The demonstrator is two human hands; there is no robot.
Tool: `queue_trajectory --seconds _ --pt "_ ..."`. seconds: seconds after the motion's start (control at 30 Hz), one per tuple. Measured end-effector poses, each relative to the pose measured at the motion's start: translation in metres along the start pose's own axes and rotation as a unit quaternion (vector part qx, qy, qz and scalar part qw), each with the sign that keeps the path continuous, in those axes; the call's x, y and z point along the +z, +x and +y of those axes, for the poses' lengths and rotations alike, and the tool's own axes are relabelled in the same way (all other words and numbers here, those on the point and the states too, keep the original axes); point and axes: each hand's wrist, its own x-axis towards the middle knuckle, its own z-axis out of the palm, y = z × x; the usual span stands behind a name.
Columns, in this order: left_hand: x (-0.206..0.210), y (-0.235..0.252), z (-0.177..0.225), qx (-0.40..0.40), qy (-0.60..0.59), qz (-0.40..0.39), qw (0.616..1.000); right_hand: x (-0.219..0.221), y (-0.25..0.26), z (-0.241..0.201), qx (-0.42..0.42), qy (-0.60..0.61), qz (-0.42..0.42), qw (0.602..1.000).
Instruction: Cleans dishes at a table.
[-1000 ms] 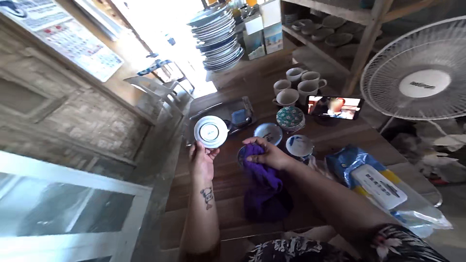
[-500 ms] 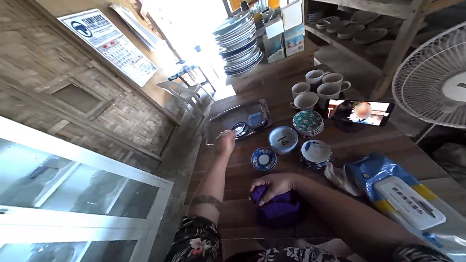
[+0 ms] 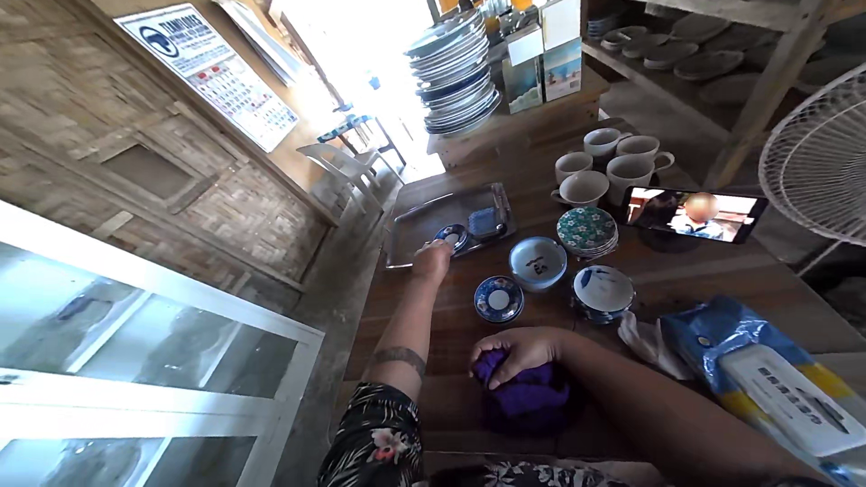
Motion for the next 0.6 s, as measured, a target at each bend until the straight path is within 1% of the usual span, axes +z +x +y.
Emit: queue_trajectory --seconds 0.13,0.33,0.5,0.6 --pt "0.001 0.003 0.0 0.025 -0.028 0.0 0.999 0.0 -0.001 0.0 -0.003 -0.002 0.003 1.0" --pt "-0.004 0.006 0.008 -0.005 -0.004 -0.021 1.0 0.0 -0.001 -0.001 0.012 0.002 -0.009 1.0" --pt "-0.001 0.008 0.006 -0.019 0.001 -0.02 1.0 0.002 -0.002 -0.006 0.046 -0.007 -0.016 0.999" --pt "0.001 0.007 0.005 -0.013 -0.004 -0.008 1.0 0.002 -0.003 -0.007 0.057 -0.01 -0.018 0.998"
